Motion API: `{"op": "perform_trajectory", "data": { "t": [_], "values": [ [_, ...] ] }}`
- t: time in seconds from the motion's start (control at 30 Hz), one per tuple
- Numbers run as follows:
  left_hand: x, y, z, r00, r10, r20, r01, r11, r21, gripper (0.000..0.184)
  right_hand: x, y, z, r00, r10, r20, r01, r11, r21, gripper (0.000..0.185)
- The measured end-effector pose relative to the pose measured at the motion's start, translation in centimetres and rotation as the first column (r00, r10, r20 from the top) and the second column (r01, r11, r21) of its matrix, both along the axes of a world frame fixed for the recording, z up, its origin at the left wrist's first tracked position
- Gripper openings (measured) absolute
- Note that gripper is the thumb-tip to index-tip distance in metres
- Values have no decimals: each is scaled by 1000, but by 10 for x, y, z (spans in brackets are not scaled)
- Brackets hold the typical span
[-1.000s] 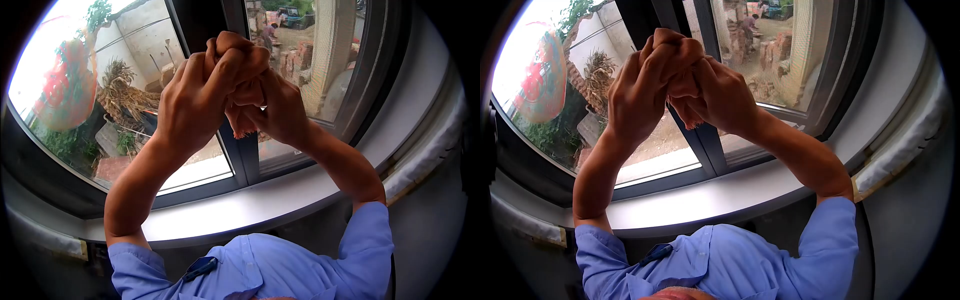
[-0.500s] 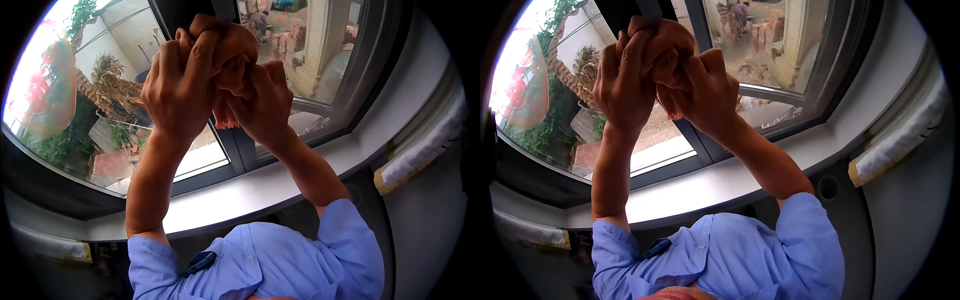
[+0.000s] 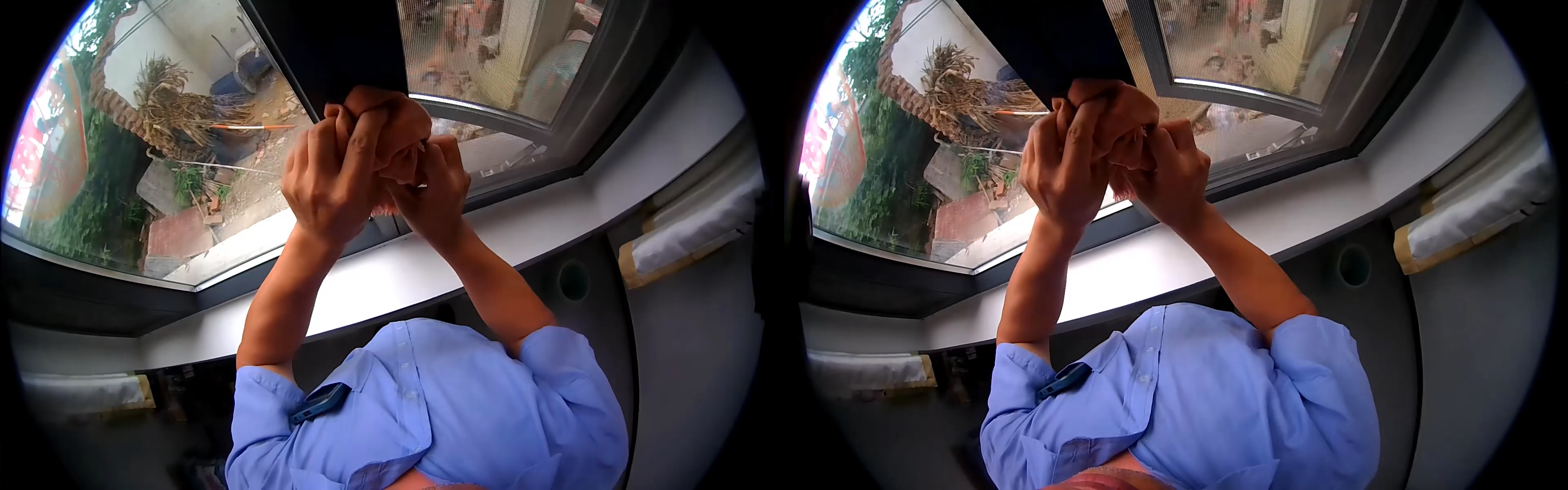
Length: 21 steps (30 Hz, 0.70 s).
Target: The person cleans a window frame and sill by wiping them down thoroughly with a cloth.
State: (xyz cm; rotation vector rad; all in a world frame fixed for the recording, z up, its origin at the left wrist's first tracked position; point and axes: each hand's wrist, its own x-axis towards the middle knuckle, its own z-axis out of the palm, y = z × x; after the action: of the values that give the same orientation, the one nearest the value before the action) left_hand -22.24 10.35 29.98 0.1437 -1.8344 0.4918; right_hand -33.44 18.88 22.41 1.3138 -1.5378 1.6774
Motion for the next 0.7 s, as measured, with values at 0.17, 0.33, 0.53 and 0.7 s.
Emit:
{"op": "perform_trajectory", "data": {
  "t": [0.17, 0.33, 0.53, 0.7],
  "values": [
    [-6, 1, 1, 998, 48, -51, -49, 998, -24, 43, -3, -8, 0, 999, 7, -38, -10, 997, -73, 40],
    [12, 22, -110, 971, 67, 228, -132, 951, 281, 40, 12, 4, -113, 992, -17, 129, 2, 994, 110, 40],
    [9, 31, -142, 982, 0, 190, -82, 903, 422, 41, 15, 11, -138, 972, -12, 236, -44, 972, 230, 39],
    [6, 26, -68, 993, -118, -4, 107, 891, 442, 55, 9, 3, -54, 980, 49, 192, -51, 999, 7, 39]
  ]
}}
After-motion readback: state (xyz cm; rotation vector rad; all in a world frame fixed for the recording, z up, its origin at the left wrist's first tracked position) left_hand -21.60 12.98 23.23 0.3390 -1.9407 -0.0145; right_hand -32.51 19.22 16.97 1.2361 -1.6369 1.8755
